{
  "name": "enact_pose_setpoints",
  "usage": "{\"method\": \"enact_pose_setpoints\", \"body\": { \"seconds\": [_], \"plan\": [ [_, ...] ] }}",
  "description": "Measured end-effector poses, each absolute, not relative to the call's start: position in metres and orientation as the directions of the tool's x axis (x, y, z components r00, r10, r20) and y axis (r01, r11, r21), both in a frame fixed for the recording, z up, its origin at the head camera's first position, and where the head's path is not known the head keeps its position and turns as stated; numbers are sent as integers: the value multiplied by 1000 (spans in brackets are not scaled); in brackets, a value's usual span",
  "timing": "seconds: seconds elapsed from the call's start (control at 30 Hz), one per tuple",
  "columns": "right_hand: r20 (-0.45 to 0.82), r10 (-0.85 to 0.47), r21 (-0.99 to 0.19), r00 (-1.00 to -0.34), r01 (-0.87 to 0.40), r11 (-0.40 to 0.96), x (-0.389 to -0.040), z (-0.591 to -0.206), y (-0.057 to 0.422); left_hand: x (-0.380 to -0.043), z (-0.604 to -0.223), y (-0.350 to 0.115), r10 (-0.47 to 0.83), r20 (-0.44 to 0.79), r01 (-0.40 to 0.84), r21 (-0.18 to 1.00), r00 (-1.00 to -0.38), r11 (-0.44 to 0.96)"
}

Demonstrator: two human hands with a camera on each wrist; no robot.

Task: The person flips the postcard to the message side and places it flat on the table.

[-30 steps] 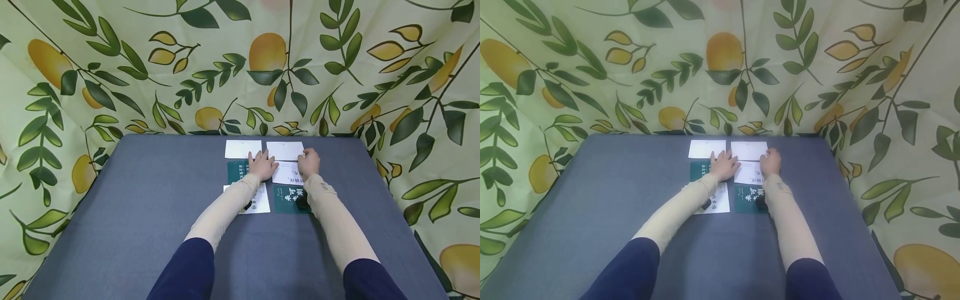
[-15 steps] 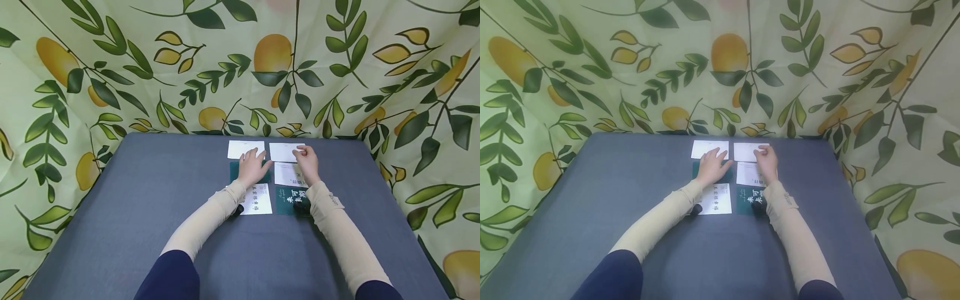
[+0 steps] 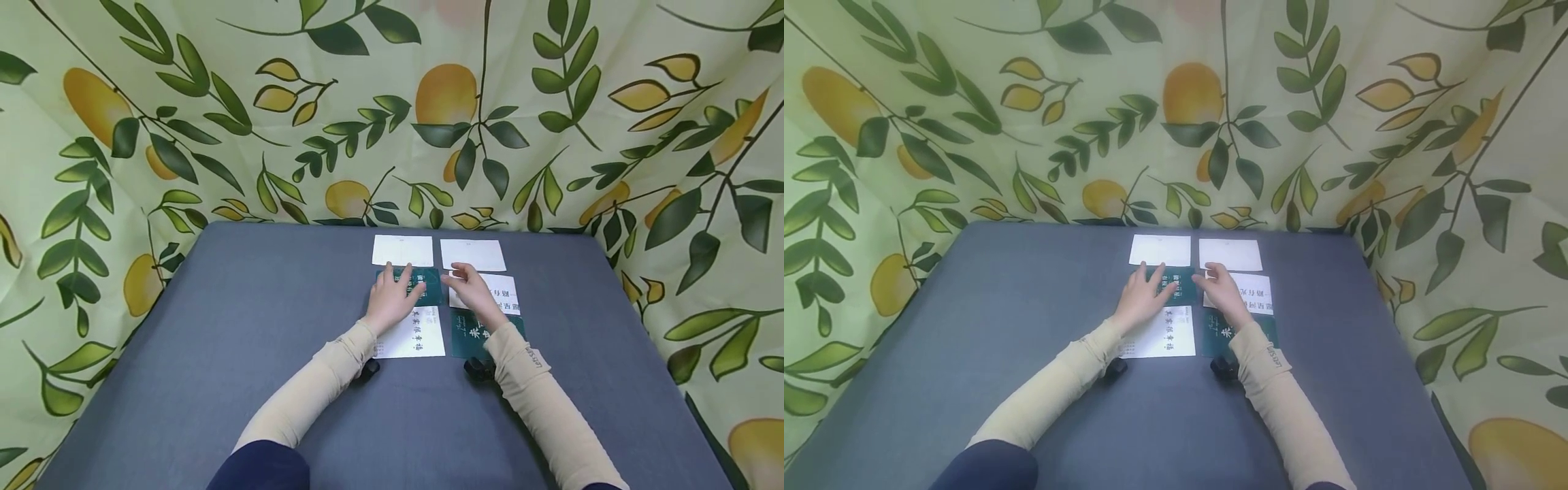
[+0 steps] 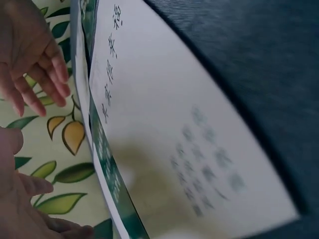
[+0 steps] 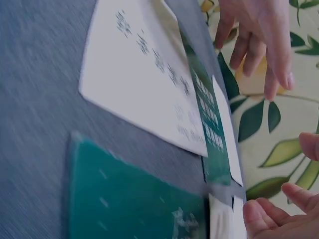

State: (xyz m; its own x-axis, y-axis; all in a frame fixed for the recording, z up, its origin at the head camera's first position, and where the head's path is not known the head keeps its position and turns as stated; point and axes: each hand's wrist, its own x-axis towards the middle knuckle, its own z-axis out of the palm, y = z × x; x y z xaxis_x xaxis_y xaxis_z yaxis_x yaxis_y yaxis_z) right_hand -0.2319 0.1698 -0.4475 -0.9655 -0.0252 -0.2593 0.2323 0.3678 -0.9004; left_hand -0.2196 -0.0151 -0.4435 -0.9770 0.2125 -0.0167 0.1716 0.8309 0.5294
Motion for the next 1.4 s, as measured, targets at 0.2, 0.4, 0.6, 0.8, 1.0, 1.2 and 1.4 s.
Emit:
{"method": "enact_pose_setpoints", "body": {
  "seconds": [0.2, 0.4, 0.6, 0.8, 1.0, 1.2, 1.4],
  "plan": [
    [-296, -73, -887, -953, 245, 391, -222, -454, 153, -215, -445, -28, 164, -178, 26, 598, -970, 801],
    [-323, -85, -889, -943, 271, 370, -217, -452, 142, -217, -446, -38, 175, -259, -50, 678, -950, 734],
    [-338, -66, -892, -939, 297, 342, -217, -454, 138, -218, -449, -41, 173, -240, -98, 808, -955, 582],
    [-324, 3, -909, -946, 312, 277, -220, -467, 141, -223, -451, -45, 129, -231, -169, 912, -964, 373],
    [-316, 40, -915, -948, 315, 250, -223, -477, 144, -226, -454, -49, 68, -294, -272, 934, -953, 231],
    [-332, 15, -919, -943, 327, 218, -220, -468, 147, -224, -452, -51, 34, -325, -318, 939, -945, 135],
    [-305, 33, -939, -952, 306, 155, -219, -460, 146, -226, -451, -53, 8, -304, -303, 951, -953, 55]
  ]
}}
